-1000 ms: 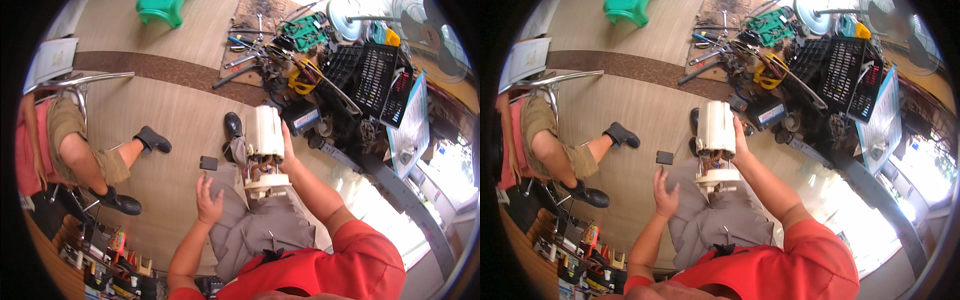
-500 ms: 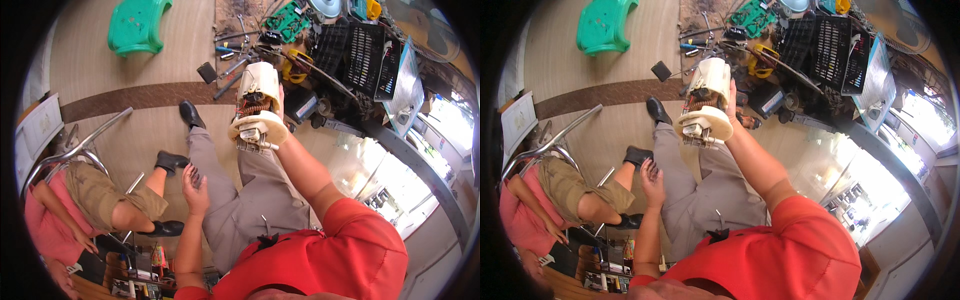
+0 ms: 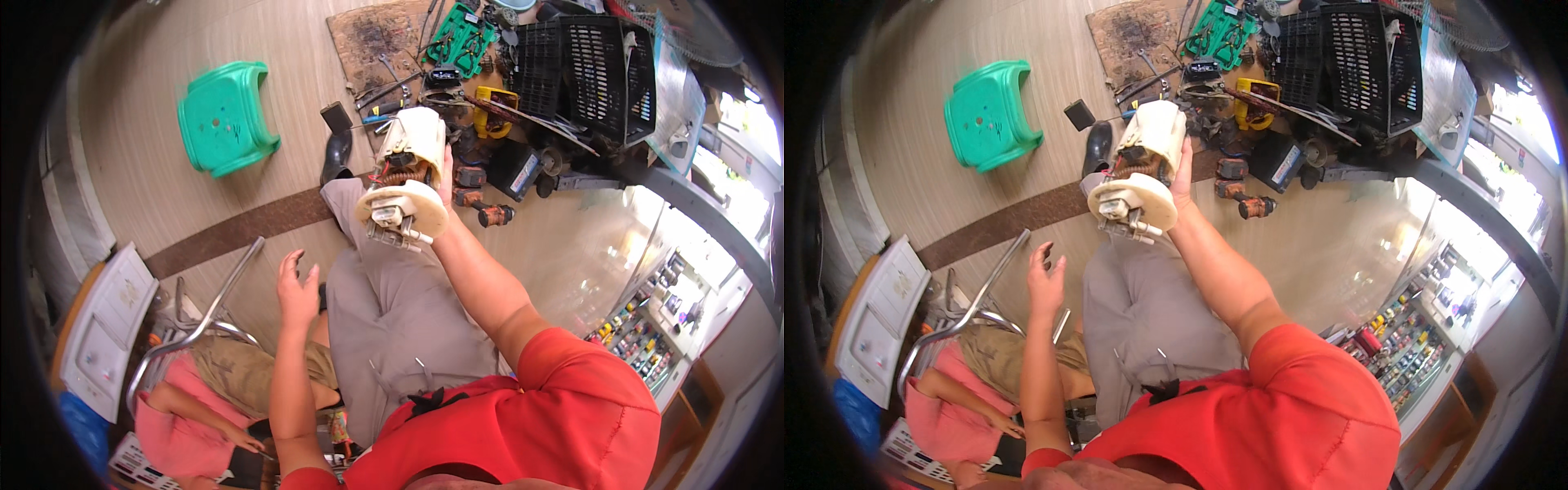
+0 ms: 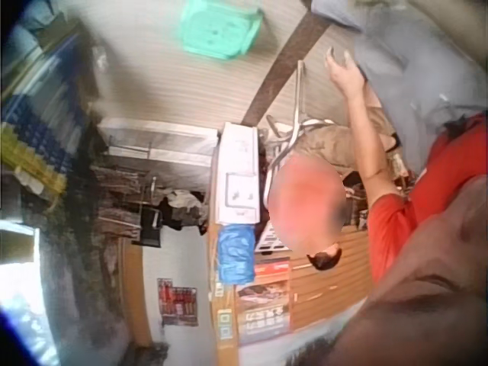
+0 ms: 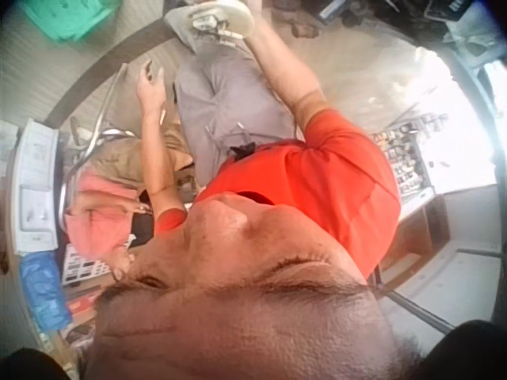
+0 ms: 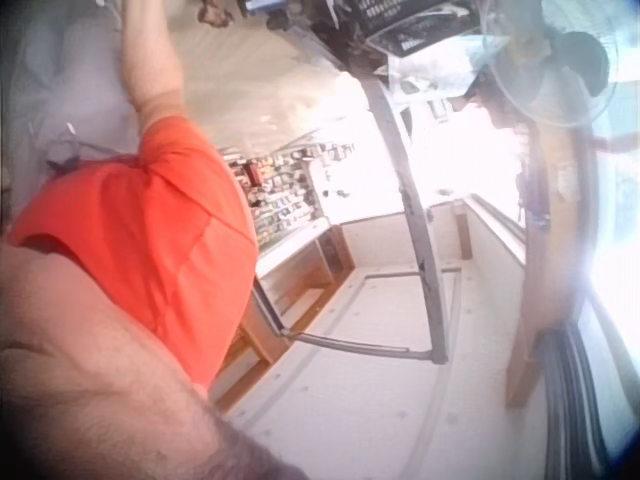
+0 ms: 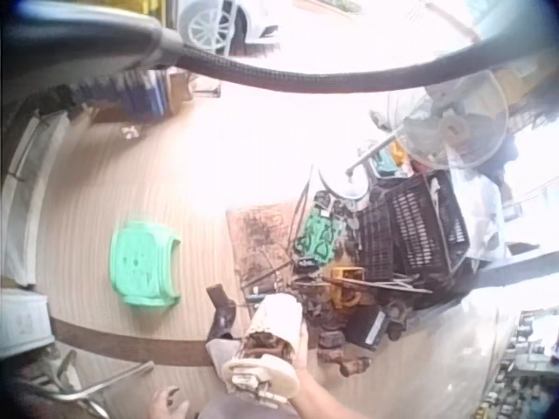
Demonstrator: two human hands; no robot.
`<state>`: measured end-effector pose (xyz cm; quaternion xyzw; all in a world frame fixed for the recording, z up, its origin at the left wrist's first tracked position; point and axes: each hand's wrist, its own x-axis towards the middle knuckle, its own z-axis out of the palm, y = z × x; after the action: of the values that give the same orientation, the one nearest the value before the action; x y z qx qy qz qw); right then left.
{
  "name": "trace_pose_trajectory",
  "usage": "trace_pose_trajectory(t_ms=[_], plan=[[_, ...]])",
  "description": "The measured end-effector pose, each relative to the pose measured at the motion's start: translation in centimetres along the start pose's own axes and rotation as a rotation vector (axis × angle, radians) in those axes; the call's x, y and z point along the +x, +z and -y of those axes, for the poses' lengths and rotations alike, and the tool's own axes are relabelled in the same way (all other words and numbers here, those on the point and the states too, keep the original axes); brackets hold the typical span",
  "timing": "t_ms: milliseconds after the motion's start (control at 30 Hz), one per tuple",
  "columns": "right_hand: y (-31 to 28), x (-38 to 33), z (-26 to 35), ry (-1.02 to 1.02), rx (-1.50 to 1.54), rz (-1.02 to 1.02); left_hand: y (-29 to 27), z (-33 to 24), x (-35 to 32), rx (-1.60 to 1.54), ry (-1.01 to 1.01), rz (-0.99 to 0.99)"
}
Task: The person manipulates a fuel pump assembly by hand, turning it over to inspect different sides, and uses a screwdriver to pry and disconnect a component.
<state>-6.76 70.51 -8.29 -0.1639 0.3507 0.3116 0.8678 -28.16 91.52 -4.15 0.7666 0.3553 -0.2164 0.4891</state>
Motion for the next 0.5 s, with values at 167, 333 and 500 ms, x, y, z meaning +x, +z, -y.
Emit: trace_pose_trajectory(t_ms=[167, 333, 500], plan=[[1.8, 3.9, 2.8, 0.083, 0.117, 0.049, -0.1, -6.6, 6.7, 0.069, 0.099, 0.161], [2.9, 8.7, 5.3, -0.035, 0.153, 0.050, 0.3, -12.1, 11.8, 0.133, 0.214, 0.290], [5.2, 10.9, 7.1, -0.112, 0.287, 0.044, 0.0, -18.7, 18.0, 0.307, 0.375, 0.293]])
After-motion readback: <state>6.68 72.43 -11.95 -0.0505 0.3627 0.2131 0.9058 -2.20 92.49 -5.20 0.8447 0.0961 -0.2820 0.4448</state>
